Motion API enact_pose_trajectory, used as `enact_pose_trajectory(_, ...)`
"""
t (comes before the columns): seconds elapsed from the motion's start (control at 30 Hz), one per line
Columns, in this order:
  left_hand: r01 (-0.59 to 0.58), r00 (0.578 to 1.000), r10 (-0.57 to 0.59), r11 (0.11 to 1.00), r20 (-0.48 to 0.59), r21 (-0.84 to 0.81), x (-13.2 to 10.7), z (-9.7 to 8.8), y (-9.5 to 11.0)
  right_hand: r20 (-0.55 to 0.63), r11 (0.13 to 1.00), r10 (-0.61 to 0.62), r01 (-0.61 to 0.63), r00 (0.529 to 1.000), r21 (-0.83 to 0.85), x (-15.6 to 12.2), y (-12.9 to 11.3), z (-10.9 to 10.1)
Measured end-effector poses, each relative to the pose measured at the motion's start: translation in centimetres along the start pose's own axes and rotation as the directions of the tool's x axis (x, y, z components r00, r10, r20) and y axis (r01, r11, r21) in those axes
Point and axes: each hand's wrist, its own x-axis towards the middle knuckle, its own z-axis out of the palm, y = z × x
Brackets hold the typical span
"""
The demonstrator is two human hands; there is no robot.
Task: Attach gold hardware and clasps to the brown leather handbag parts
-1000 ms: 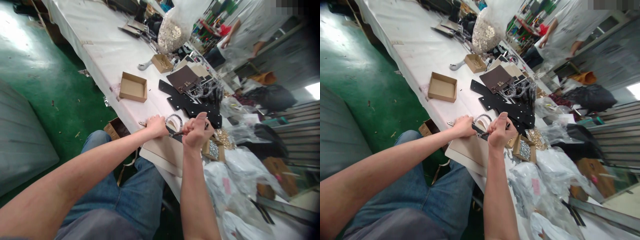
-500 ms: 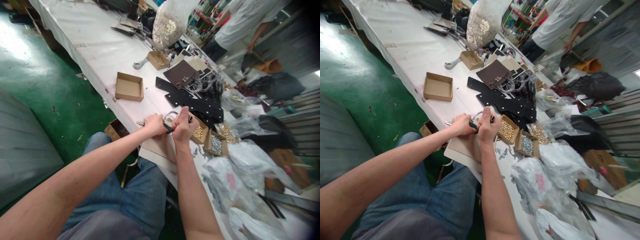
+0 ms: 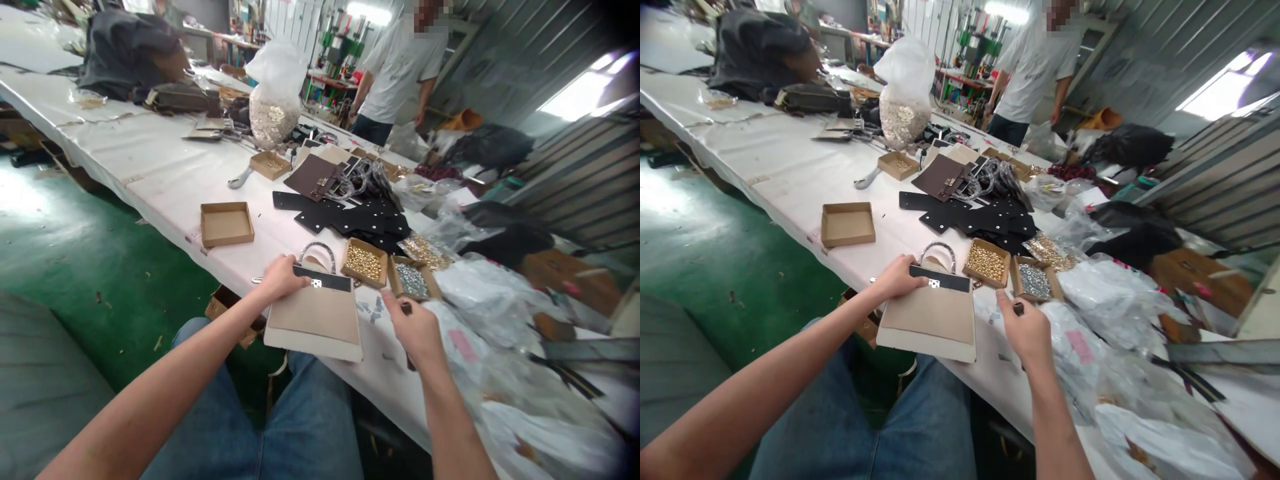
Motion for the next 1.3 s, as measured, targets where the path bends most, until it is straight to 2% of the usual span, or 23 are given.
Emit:
enact_pose_trajectory(0.1, -0.042, 0.999, 0.044, 0.996, -0.019, 0.08, -0.4, -0.7, 0.9, -0.01, 0.951, -0.029, 0.025, 1.0, -0.309, -0.8, 2.6, 0.4)
enact_pose_trajectory(0.2, -0.086, 0.996, 0.088, 0.991, -0.017, 0.099, -1.0, -1.8, 1.7, 0.003, 0.896, -0.057, 0.053, 0.998, -0.44, -1.2, 3.9, 1.2)
enact_pose_trajectory(0.33, -0.093, 0.996, 0.092, 0.994, -0.02, -0.053, -1.8, -3.3, 2.1, -0.005, 0.858, -0.221, 0.192, 0.975, -0.476, -1.8, 5.2, 2.3)
enact_pose_trajectory(0.43, -0.095, 0.995, 0.091, 0.984, -0.039, -0.148, -2.4, -3.8, 1.9, -0.079, 0.84, -0.348, 0.273, 0.934, -0.468, -2.3, 6.0, 2.6)
enact_pose_trajectory(0.53, -0.098, 0.994, 0.087, 0.976, -0.065, -0.195, -2.8, -3.5, 1.7, -0.171, 0.832, -0.434, 0.32, 0.884, -0.453, -3.1, 5.6, 2.4)
enact_pose_trajectory(0.6, -0.104, 0.991, 0.081, 0.969, -0.109, -0.225, -2.8, -3.1, 1.4, -0.214, 0.861, -0.444, 0.348, 0.87, -0.371, -3.7, 4.6, 2.3)
enact_pose_trajectory(0.67, -0.098, 0.99, 0.063, 0.952, -0.127, -0.289, -2.4, -2.7, 1.2, -0.192, 0.914, -0.387, 0.348, 0.902, -0.208, -4.0, 2.9, 2.6)
enact_pose_trajectory(0.77, -0.059, 0.997, 0.034, 0.919, -0.07, -0.389, -1.8, -2.6, 1.1, -0.055, 0.972, -0.235, 0.236, 0.97, 0.02, -3.6, 0.0, 3.4)
enact_pose_trajectory(0.83, -0.069, 0.997, 0.055, 0.909, -0.046, -0.412, -1.7, -3.1, 1.5, 0.051, 0.983, -0.129, 0.121, 0.99, 0.138, -2.7, -1.6, 3.6)
enact_pose_trajectory(0.9, -0.121, 0.992, 0.103, 0.907, -0.067, -0.403, -2.2, -4.2, 2.4, 0.177, 0.939, -0.067, 0.002, 0.982, 0.344, -1.7, -2.8, 3.5)
enact_pose_trajectory(0.97, -0.198, 0.978, 0.162, 0.913, -0.128, -0.356, -3.7, -5.6, 3.5, 0.287, 0.802, -0.1, -0.094, 0.953, 0.59, -1.2, -3.5, 3.0)
enact_pose_trajectory(1.03, -0.308, 0.944, 0.255, 0.91, -0.21, -0.279, -5.8, -7.0, 4.7, 0.329, 0.658, -0.194, -0.126, 0.924, 0.742, -1.4, -3.9, 2.2)
enact_pose_trajectory(1.1, -0.448, 0.875, 0.383, 0.873, -0.294, -0.195, -8.5, -8.1, 5.5, 0.322, 0.61, -0.269, -0.098, 0.908, 0.786, -2.2, -3.9, 1.2)
enact_pose_trajectory(1.17, -0.598, 0.766, 0.542, 0.798, -0.345, -0.074, -11.2, -8.7, 5.6, 0.301, 0.617, -0.308, -0.051, 0.903, 0.785, -3.4, -3.8, 0.1)
enact_pose_trajectory(1.2, -0.666, 0.702, 0.629, 0.746, -0.334, 0.002, -12.4, -8.9, 5.4, 0.291, 0.622, -0.316, -0.034, 0.903, 0.782, -4.0, -3.8, -0.3)
enact_pose_trajectory(1.27, -0.761, 0.586, 0.769, 0.631, -0.255, 0.151, -14.7, -9.0, 4.6, 0.29, 0.61, -0.321, -0.037, 0.902, 0.791, -5.4, -3.7, -1.2)
enact_pose_trajectory(1.3, -0.787, 0.544, 0.814, 0.579, -0.203, 0.212, -15.7, -9.1, 4.2, 0.303, 0.594, -0.325, -0.056, 0.896, 0.803, -6.1, -3.7, -1.6)
